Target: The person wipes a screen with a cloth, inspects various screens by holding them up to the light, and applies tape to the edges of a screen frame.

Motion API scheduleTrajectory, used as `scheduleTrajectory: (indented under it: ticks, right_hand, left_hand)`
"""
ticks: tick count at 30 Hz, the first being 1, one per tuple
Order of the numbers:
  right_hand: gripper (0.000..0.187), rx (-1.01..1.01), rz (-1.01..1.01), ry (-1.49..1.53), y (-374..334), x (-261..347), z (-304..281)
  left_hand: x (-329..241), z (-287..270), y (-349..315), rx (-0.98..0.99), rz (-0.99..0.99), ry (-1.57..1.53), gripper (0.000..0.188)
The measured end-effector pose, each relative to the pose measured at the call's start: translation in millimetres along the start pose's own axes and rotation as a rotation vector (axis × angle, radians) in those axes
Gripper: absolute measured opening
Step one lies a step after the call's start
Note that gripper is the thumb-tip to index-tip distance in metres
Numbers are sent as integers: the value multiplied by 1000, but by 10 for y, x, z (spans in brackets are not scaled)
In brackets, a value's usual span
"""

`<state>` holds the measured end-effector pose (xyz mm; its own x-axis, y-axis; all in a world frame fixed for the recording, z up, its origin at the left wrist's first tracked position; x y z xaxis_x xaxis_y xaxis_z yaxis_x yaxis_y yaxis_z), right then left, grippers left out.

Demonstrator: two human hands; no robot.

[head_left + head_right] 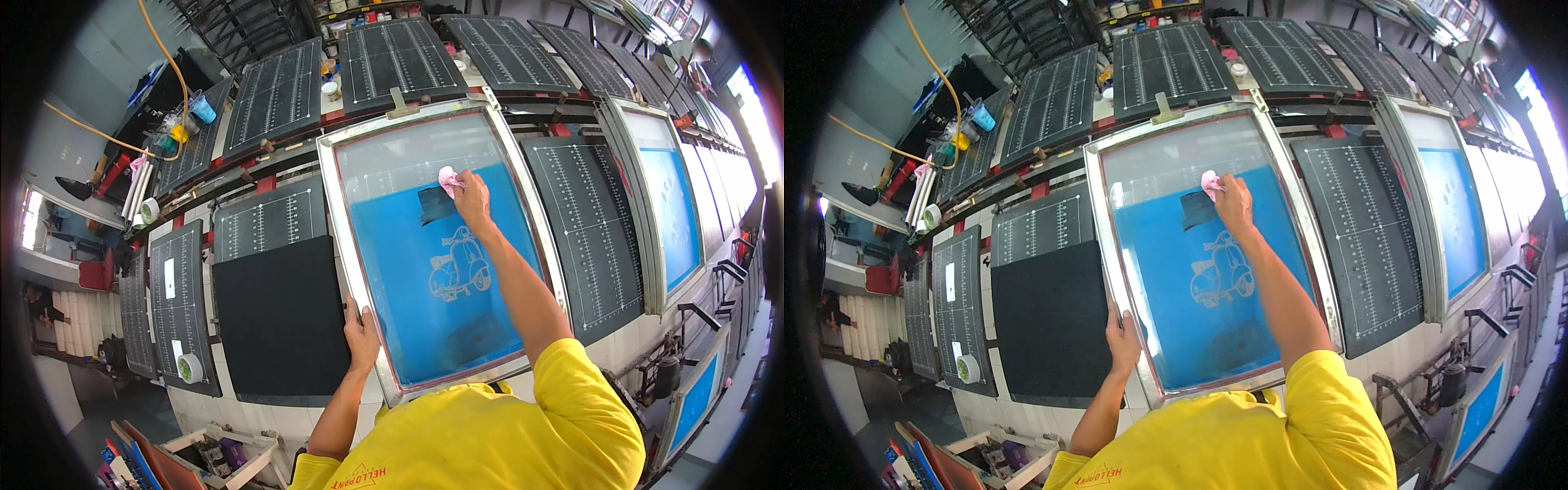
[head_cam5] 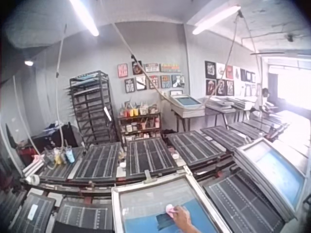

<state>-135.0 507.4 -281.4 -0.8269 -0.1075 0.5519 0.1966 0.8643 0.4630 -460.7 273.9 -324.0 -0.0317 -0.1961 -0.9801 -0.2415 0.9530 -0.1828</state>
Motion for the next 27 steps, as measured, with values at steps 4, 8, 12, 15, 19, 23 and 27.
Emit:
scheduleTrajectory:
  ticks: [4, 8, 12, 15, 19, 23, 27]
  right_hand:
    - [15, 11, -25, 32, -31, 177, 42]
    - [15, 76, -34, 27, -33, 315, 117]
    - [13, 86, -63, 54, -61, 432, 211]
    - [12, 100, -82, 87, -93, 525, 282]
    - [12, 351, -19, 170, -93, 660, 478]
    - [17, 523, 223, 604, -160, 537, 515]
    - [26, 353, 484, 860, -69, -124, 277]
  left_hand:
    - [-20, -4, -24, -2, -38, -14, 54]
    - [4, -9, -30, 1, -29, -52, 53]
    - [29, -28, 20, -25, 193, 60, 53]
    - [37, -19, 9, -17, 158, 80, 53]
    - [-90, 12, 21, -9, 137, 101, 53]
    - [-98, -21, -28, -33, 109, 77, 53]
    - [-184, 44, -49, -6, 35, -7, 53]
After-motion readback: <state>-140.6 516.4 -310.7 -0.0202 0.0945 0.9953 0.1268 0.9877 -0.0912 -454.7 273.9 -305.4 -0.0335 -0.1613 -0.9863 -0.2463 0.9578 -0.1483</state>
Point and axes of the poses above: each hand's wrist, its own y-axis towards the middle knuckle, its own z-axis out of the palm, x = y × z, the point moved 8 cm from there along y, towards the middle knuckle, and after that the axes turned 11 degrees about -y, right-handed, at the moved point
